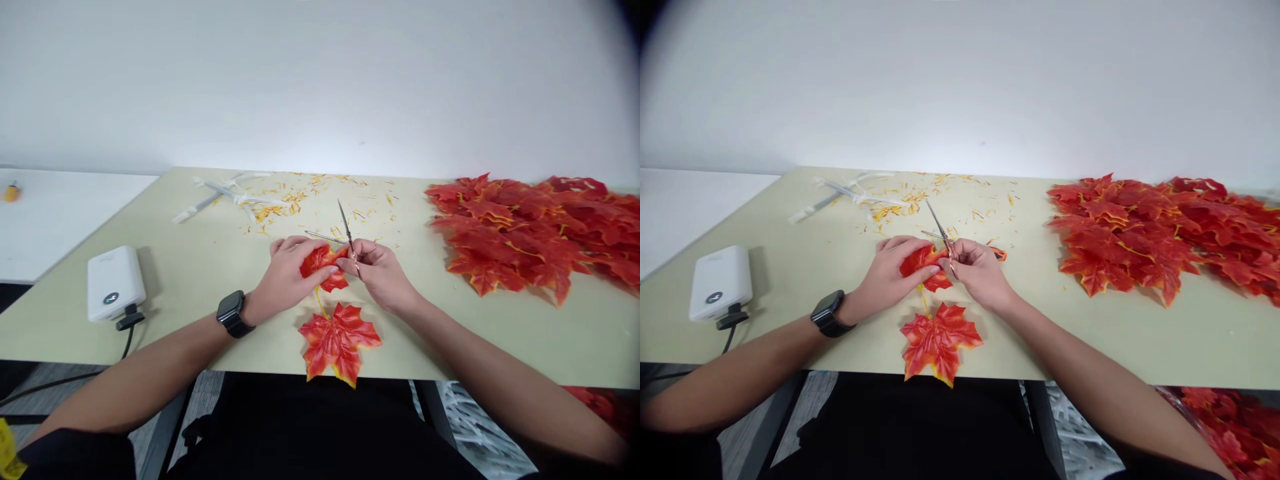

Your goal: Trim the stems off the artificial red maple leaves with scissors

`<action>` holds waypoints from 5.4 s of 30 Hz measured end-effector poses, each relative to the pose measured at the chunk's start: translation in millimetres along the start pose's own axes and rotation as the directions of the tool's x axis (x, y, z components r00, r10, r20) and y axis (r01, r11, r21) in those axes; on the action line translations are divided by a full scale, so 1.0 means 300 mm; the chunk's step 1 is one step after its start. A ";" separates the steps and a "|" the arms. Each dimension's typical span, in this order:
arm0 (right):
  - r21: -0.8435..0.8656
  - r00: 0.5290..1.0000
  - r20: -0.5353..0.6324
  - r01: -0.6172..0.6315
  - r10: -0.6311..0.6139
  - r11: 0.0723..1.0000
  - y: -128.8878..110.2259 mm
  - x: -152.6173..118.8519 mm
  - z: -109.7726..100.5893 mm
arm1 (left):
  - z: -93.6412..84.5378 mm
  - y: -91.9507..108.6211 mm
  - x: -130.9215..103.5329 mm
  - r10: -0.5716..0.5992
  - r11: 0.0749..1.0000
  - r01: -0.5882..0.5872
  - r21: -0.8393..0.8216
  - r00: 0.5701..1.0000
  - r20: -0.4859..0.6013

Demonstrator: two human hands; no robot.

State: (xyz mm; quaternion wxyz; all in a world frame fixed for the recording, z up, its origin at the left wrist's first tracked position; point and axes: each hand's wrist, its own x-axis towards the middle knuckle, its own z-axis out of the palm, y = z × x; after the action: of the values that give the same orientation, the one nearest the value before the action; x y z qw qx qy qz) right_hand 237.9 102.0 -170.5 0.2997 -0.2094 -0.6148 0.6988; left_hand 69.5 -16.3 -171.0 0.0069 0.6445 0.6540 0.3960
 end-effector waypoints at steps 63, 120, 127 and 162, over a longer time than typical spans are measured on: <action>-0.473 0.950 0.225 -0.088 0.216 0.877 -0.078 0.017 -0.138 | -0.009 -0.063 0.019 -0.438 0.535 0.420 -0.733 0.880 0.185; -0.716 0.966 0.248 0.234 -0.074 0.658 -0.006 0.001 -0.089 | -0.001 -0.020 0.015 -0.477 0.436 0.450 -0.780 0.850 0.223; -0.732 0.972 0.221 0.220 -0.081 0.645 -0.012 -0.002 -0.078 | -0.003 -0.015 0.018 -0.475 0.419 0.451 -0.788 0.848 0.232; -0.762 0.969 0.194 0.248 -0.154 0.598 0.009 -0.008 -0.045 | 0.024 -0.032 0.008 -0.482 0.422 0.432 -0.797 0.852 0.207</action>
State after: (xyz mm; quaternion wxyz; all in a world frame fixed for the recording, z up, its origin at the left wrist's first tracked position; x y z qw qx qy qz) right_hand 248.3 110.1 -175.6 0.2222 -0.2099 -0.8916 0.3342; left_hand 64.7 -9.2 -179.8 0.3948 0.3522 0.5422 0.6528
